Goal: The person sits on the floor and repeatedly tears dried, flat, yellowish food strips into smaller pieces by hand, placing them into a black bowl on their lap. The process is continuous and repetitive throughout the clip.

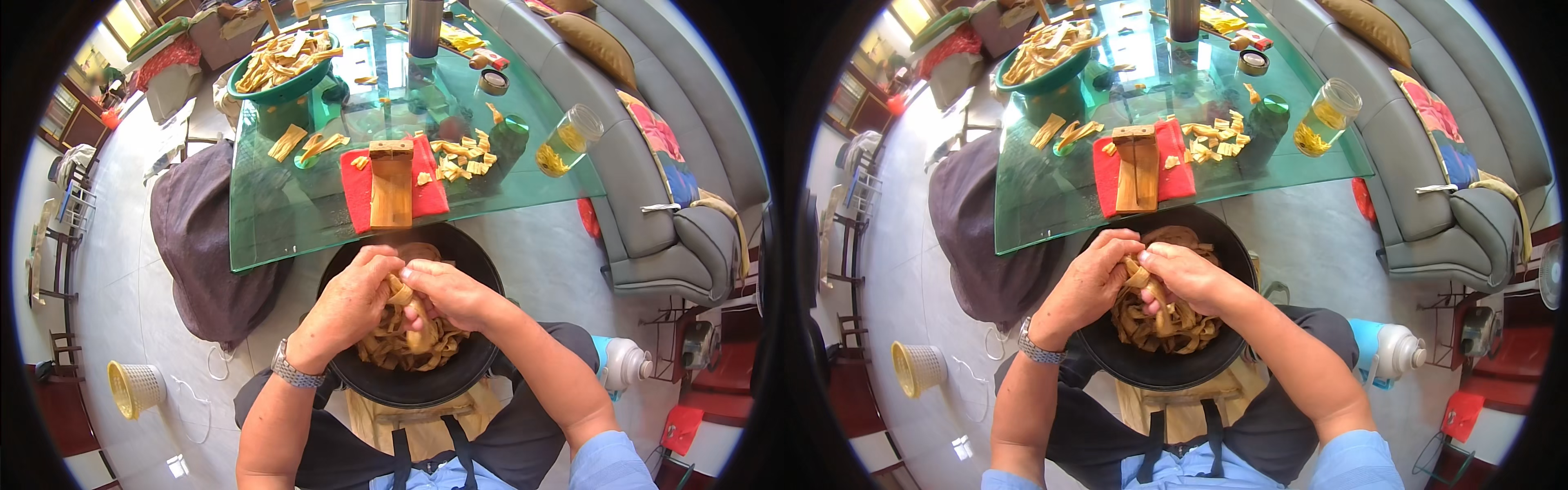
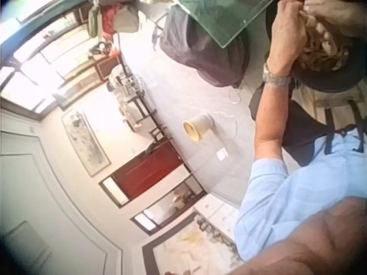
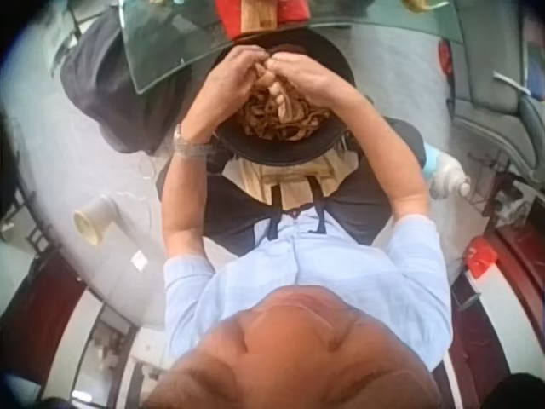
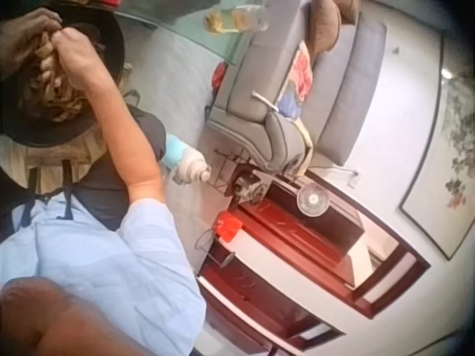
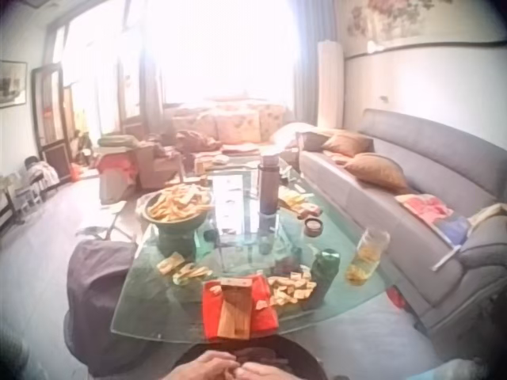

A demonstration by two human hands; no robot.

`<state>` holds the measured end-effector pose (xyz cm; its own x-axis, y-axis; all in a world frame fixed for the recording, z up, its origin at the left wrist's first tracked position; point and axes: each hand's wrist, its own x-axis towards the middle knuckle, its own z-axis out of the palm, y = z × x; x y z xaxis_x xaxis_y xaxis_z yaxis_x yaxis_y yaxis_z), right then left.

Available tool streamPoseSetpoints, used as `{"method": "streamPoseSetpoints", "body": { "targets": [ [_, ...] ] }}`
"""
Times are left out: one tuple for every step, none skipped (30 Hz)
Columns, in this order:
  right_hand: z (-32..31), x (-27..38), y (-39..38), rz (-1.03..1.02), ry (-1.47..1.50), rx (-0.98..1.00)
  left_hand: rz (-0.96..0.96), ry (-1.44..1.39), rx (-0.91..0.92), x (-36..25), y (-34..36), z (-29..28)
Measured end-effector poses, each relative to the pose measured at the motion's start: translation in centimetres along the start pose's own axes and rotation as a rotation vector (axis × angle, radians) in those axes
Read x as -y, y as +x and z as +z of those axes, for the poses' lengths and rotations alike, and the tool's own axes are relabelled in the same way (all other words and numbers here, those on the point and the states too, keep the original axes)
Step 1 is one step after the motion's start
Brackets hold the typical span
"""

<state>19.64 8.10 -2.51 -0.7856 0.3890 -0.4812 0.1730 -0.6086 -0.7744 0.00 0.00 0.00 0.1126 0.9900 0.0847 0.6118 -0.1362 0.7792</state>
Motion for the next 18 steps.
{"method": "streamPoseSetpoints", "body": {
  "targets": [
    [-0.2, 0.0, 0.0, 0.032, 0.014, 0.006, -0.006, 0.007, 0.009, 0.1, 0.0, -0.1],
    [-0.3, 0.1, 0.0, 0.064, 0.028, 0.011, -0.012, 0.014, 0.019, 0.2, 0.0, -0.2],
    [0.2, 0.6, 0.3, 0.049, -0.009, -0.018, -0.057, -0.021, 0.008, 0.2, 0.1, -0.7],
    [0.6, 1.3, 0.4, 0.035, -0.046, -0.047, -0.103, -0.056, -0.003, 0.1, 0.2, -1.0],
    [1.2, 2.2, 0.4, 0.021, -0.083, -0.078, -0.148, -0.091, -0.014, 0.0, 0.3, -1.5],
    [1.6, 2.9, 0.0, -0.083, -0.337, -0.177, -0.226, -0.131, 0.013, -0.8, 0.5, -1.9],
    [1.2, 2.9, 0.1, -0.173, -0.381, -0.194, -0.311, -0.252, 0.029, -0.8, 0.6, -1.8],
    [0.6, 2.7, 0.3, -0.264, -0.425, -0.212, -0.395, -0.373, 0.046, -0.7, 0.7, -1.6],
    [0.4, 2.8, 0.2, -0.351, -0.469, -0.23, -0.48, -0.497, 0.067, -0.7, 0.7, -1.4],
    [0.3, 3.0, -0.2, -0.417, -0.573, -0.276, -0.492, -0.62, 0.061, -0.9, 0.7, -1.2],
    [0.3, 3.2, -0.5, -0.43, -0.591, -0.284, -0.502, -0.744, 0.056, -1.1, 0.7, -1.2],
    [0.5, 3.4, -0.8, -0.442, -0.605, -0.29, -0.517, -0.864, 0.05, -1.2, 0.5, -1.2],
    [0.5, 3.4, -0.9, -0.455, -0.618, -0.296, -0.521, -0.948, 0.046, -1.1, 0.4, -1.0],
    [0.5, 3.3, -1.0, -0.449, -0.613, -0.296, -0.526, -1.031, 0.042, -0.7, 0.3, -0.9],
    [0.5, 3.2, -0.9, -0.443, -0.609, -0.296, -0.529, -1.116, 0.037, -0.5, 0.2, -0.8],
    [0.4, 3.1, -0.9, -0.437, -0.605, -0.296, -0.527, -1.134, 0.031, -0.7, 0.3, -0.7],
    [0.3, 3.1, -0.9, -0.437, -0.607, -0.295, -0.521, -1.134, 0.018, -0.7, 0.3, -0.5],
    [0.0, 3.1, -0.9, -0.437, -0.61, -0.294, -0.515, -1.134, 0.004, -0.6, 0.3, -0.2]
  ]
}}
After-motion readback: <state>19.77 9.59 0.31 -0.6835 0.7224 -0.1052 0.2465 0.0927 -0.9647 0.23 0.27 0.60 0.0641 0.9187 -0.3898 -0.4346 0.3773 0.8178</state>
